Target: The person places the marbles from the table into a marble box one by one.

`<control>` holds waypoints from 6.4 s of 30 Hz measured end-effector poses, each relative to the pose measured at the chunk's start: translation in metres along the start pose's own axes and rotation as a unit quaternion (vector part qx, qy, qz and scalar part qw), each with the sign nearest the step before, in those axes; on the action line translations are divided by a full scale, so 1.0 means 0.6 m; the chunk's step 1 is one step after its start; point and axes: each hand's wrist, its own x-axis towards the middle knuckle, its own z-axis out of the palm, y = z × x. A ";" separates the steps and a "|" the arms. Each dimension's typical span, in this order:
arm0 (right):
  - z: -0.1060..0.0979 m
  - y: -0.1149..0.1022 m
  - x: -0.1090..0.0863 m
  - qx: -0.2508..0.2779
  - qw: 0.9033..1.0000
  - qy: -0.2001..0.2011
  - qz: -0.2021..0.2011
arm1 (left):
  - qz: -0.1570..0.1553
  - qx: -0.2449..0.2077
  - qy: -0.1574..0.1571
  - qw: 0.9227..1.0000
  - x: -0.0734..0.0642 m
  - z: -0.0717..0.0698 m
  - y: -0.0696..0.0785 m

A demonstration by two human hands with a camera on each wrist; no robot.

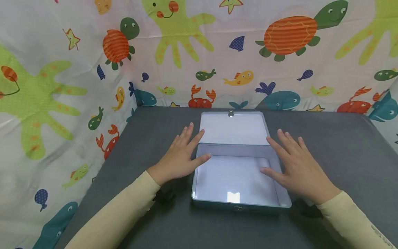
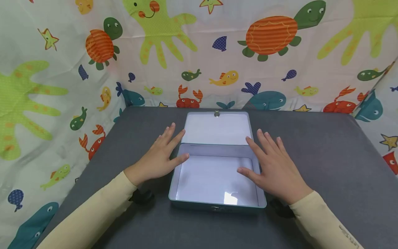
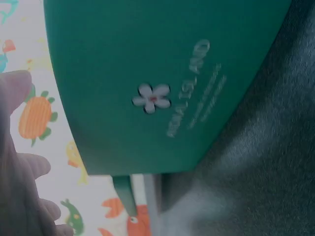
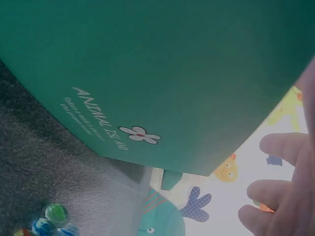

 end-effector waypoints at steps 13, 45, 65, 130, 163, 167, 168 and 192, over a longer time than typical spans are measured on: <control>0.013 0.005 -0.009 0.015 0.999 -0.015 0.026 | -0.029 -0.069 -0.006 0.997 0.045 0.019 -0.046; -0.004 0.078 -0.076 0.005 0.998 -0.013 0.062 | -0.059 -0.202 -0.035 0.977 0.054 0.067 -0.075; 0.030 0.086 -0.080 0.009 0.993 -0.099 0.063 | -0.060 -0.216 -0.022 0.974 0.051 0.075 -0.076; 0.021 -0.122 0.178 0.188 0.974 -0.103 -0.077 | -0.065 -0.238 0.004 0.969 0.054 0.118 -0.065; 0.158 -0.171 0.208 0.245 0.962 -0.112 -0.032 | -0.066 -0.215 0.038 0.974 0.059 0.091 -0.081; 0.175 -0.166 0.204 0.231 0.965 -0.116 -0.039 | -0.064 -0.214 0.038 0.974 0.058 0.094 -0.079; 0.179 -0.165 0.203 0.229 0.966 -0.116 -0.041 | -0.064 -0.214 0.037 0.974 0.058 0.096 -0.079; 0.184 -0.180 0.209 0.173 0.979 -0.097 -0.054 | -0.050 -0.204 0.033 0.977 0.056 0.090 -0.076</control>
